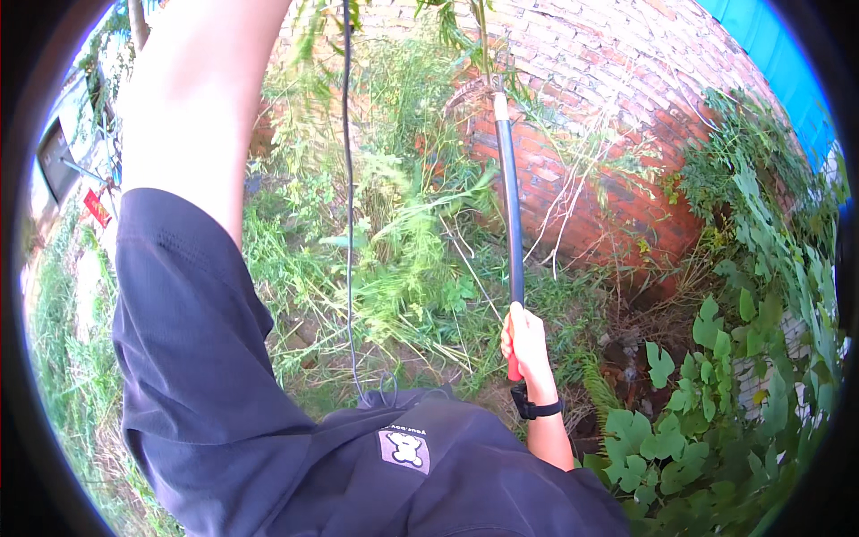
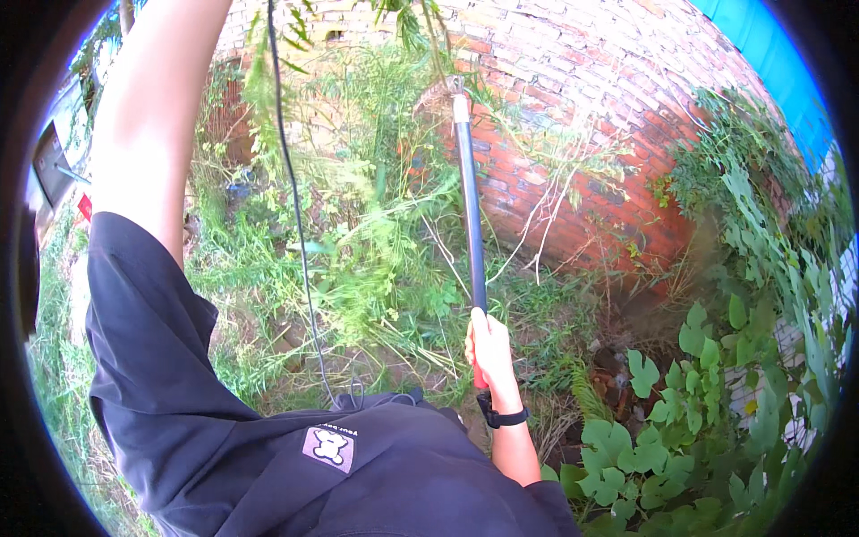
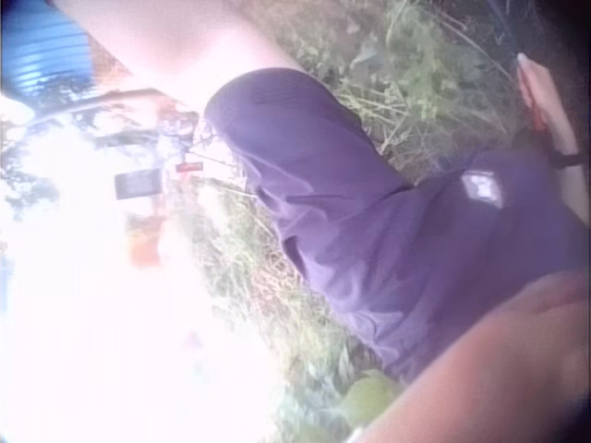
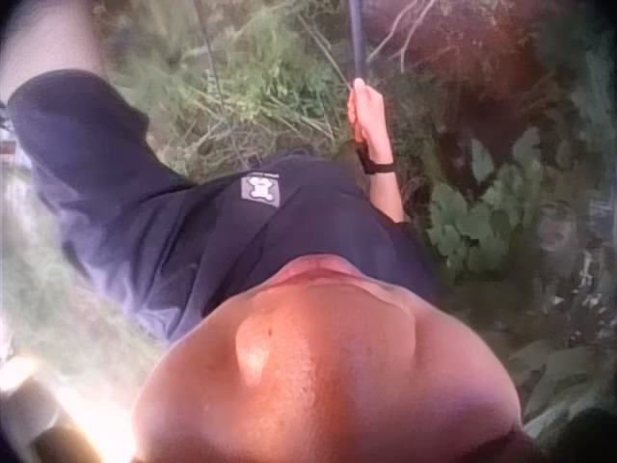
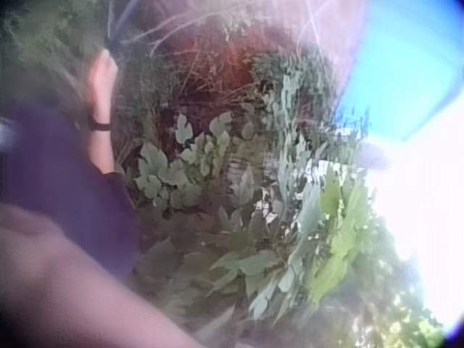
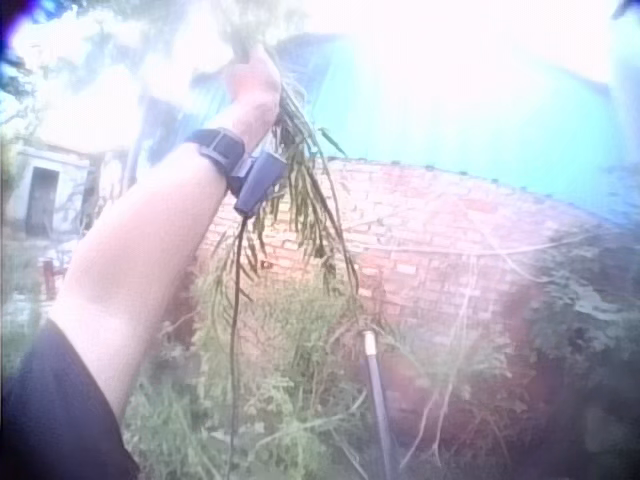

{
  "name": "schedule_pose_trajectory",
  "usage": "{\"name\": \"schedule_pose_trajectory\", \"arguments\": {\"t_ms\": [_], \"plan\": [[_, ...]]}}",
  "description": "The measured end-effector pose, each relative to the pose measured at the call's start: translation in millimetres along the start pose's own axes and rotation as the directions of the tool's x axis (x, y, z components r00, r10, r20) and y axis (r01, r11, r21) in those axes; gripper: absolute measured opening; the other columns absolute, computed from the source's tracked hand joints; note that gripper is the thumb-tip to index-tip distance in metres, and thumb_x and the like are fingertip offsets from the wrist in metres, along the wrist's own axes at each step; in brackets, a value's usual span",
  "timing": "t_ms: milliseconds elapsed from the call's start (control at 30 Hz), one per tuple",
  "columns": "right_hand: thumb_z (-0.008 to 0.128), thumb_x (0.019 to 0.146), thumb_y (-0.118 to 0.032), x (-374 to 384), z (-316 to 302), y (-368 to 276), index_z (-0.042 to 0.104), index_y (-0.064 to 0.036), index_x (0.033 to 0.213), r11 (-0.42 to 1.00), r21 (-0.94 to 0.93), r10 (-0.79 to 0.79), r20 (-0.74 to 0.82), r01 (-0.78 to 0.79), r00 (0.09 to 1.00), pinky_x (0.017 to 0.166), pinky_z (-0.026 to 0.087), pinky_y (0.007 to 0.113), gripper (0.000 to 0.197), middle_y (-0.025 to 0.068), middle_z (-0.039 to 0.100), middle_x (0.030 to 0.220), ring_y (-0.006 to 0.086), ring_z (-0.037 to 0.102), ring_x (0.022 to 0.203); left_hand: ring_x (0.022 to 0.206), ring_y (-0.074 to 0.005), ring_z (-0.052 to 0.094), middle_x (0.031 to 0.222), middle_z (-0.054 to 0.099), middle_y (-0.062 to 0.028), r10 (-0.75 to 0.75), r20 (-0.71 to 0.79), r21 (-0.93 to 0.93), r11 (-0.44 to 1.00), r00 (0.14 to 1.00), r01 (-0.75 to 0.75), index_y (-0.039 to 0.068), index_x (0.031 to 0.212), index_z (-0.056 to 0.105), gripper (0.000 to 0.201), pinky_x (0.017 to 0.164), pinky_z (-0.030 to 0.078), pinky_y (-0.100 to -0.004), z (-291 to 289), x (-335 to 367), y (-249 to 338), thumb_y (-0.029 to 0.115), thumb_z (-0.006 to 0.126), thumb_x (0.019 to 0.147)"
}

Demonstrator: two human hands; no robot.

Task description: The person uses a hand-held scythe to cut tall green weeds growing in an outdoor area. They grasp bundles of stalks by hand and swing the tool to sever them near the ground.

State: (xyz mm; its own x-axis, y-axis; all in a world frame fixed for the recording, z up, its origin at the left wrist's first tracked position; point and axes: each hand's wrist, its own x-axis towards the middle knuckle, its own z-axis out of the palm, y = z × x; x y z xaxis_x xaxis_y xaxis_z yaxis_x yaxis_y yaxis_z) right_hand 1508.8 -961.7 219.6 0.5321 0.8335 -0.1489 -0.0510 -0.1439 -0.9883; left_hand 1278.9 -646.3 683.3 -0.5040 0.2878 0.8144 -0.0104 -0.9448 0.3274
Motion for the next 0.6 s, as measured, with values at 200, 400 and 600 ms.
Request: {"name": "schedule_pose_trajectory", "arguments": {"t_ms": [200,400,600], "plan": [[0.053,0.101,-0.034,-3,8,-22,0.051,-0.0093,0.077,0.993,-0.062,-0.1,0.067,0.104,0.993,0.041,0.037,0.022,0.035,-0.0031,0.048,0.056,0.0057,0.045,0.044,0.098,-0.036,0.067,0.102,0.068,-0.0247,-0.013,0.224,0.105,0.994,0.974,-0.011,-0.001,0.106,0.07,0.048,0.082,0.05,-0.0446,-134,-109,14,0.041,0.05,0.094],[0.053,0.101,-0.031,-9,24,-43,0.051,-0.0082,0.077,0.989,-0.082,-0.107,0.187,0.124,0.977,0.042,0.035,0.022,0.033,-0.0031,0.049,0.057,0.0056,0.044,0.044,0.097,-0.034,0.067,0.102,0.069,-0.0217,-0.161,0.483,0.264,0.964,0.861,0.032,0.001,0.106,0.07,0.044,0.08,0.05,-0.044,-270,-232,54,0.038,0.051,0.094],[0.055,0.1,-0.03,-8,46,-55,0.053,-0.0069,0.08,0.954,-0.172,-0.184,0.303,0.244,0.935,0.044,0.034,0.022,0.031,-0.004,0.05,0.059,0.0034,0.044,0.048,0.096,-0.0319,0.068,0.102,0.07,-0.0187,-0.216,0.682,0.337,0.941,0.699,-0.037,0.003,0.107,0.071,0.04,0.079,0.051,-0.0434,-317,-282,101,0.035,0.052,0.094]]}}
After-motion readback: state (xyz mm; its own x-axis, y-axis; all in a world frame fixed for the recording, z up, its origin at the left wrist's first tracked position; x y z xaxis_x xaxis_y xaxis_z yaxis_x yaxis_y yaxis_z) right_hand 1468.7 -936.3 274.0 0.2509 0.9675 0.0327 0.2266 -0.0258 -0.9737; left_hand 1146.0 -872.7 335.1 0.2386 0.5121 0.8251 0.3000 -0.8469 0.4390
